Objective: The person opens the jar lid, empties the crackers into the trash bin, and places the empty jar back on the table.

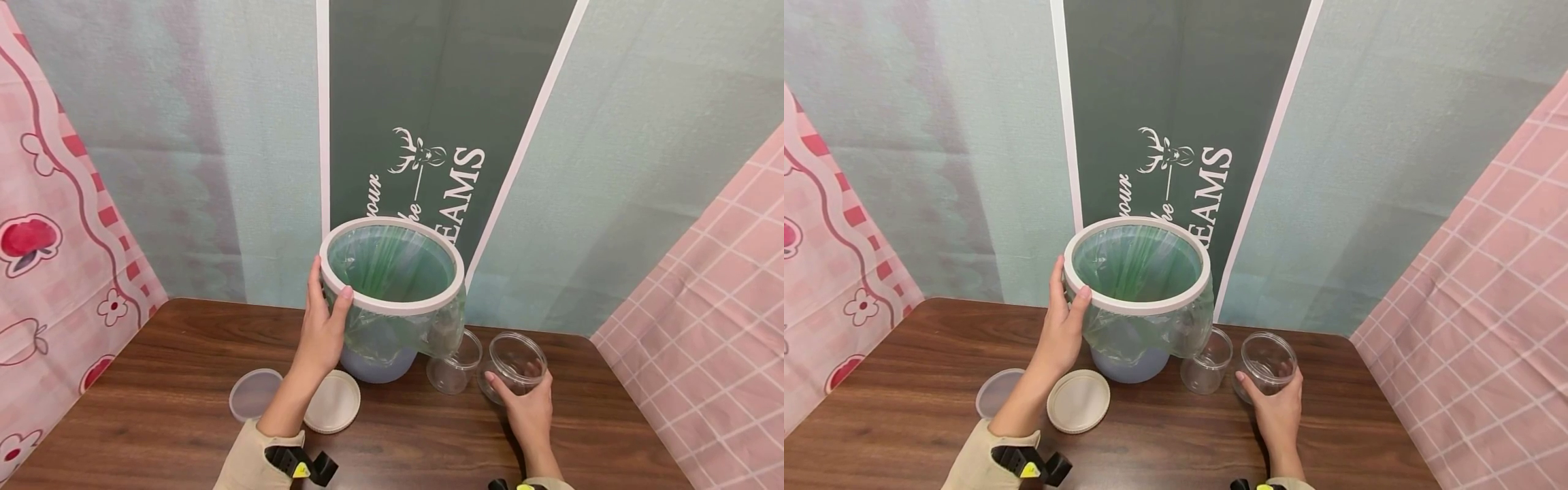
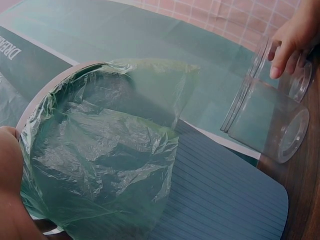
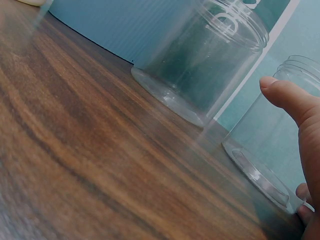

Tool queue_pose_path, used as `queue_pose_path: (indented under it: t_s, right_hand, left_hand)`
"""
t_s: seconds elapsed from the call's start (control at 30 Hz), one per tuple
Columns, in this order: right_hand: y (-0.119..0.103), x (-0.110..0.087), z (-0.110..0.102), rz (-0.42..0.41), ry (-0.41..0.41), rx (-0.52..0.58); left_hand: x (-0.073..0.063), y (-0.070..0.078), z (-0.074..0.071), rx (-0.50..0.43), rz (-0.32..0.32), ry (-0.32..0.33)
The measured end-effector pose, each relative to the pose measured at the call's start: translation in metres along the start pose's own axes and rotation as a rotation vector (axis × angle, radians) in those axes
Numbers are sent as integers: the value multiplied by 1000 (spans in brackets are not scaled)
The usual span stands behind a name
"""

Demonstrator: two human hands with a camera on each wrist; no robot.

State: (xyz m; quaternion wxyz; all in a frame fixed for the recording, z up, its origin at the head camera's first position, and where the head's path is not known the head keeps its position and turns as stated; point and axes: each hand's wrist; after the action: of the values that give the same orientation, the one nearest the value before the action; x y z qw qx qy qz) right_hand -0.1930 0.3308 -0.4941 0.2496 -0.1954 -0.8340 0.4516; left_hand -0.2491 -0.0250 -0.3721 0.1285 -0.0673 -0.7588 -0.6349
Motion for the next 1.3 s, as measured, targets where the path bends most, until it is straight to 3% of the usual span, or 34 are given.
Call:
queue_pose_path:
  t_s: [1.3]
  right_hand:
    - [0, 0, 1, -11, 2, -5]
  left_hand:
    - [0, 0, 1, -3, 5, 1]
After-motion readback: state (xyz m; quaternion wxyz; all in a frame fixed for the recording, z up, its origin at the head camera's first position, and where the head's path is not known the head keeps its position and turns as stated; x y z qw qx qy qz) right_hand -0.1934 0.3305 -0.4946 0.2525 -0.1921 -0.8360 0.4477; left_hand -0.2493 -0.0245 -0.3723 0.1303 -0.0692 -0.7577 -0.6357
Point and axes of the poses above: each hand's wrist, its own x-axis towards the middle knuckle, its own z-axis out of the palm, y = z × x, and after that the axes turned 5 degrees about -z, right-handed
